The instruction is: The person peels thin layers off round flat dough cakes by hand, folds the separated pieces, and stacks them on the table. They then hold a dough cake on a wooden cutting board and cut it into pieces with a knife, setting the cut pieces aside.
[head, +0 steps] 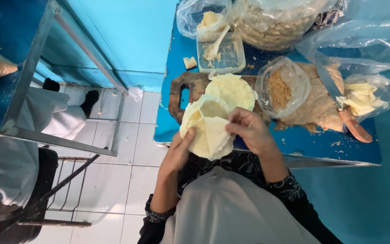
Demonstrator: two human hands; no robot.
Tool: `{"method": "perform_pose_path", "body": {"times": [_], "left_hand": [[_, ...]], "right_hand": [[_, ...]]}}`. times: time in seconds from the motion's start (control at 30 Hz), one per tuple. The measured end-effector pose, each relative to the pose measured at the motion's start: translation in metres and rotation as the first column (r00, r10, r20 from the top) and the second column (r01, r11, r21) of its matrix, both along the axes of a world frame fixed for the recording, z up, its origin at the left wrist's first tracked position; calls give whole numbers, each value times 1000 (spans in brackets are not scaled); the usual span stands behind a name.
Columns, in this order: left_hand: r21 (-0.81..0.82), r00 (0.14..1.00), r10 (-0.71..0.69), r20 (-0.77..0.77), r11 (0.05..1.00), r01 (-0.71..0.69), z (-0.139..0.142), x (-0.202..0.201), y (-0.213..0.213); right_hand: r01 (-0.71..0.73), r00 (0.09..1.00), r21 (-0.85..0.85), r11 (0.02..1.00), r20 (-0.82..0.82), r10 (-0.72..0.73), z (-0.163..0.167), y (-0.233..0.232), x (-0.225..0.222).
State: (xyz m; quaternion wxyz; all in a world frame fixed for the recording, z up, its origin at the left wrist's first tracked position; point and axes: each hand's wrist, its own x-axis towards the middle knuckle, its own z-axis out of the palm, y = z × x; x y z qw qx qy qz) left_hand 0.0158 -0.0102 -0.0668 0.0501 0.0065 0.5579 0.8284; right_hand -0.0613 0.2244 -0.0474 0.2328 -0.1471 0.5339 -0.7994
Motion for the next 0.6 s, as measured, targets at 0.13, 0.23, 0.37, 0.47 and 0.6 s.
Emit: {"method": "perform_pose_path", "body": {"times": [0.13,0.23,0.37,0.47,0.6], "left_hand": [[-157,996,64,-66,985,-74,5,3,14],[-411,948,94,-303,885,-219,16,11,29],[-286,920,191,-344,911,-296,24,15,39],[-121,907,249,-340,945,-304,19,14,37],[-129,859,300,-415,915,-382,4,11,37]], "right_hand": [[68,989,-127,990,142,-50,15,-7,7],[118,988,-6,993,-101,-118,22,-26,25],[368,835,246,897,-511,-203,25,-46,39],[393,783,185,901,-581,-222,23,-52,39],[454,584,182,872,-800,-137,16,-55,39]]}}
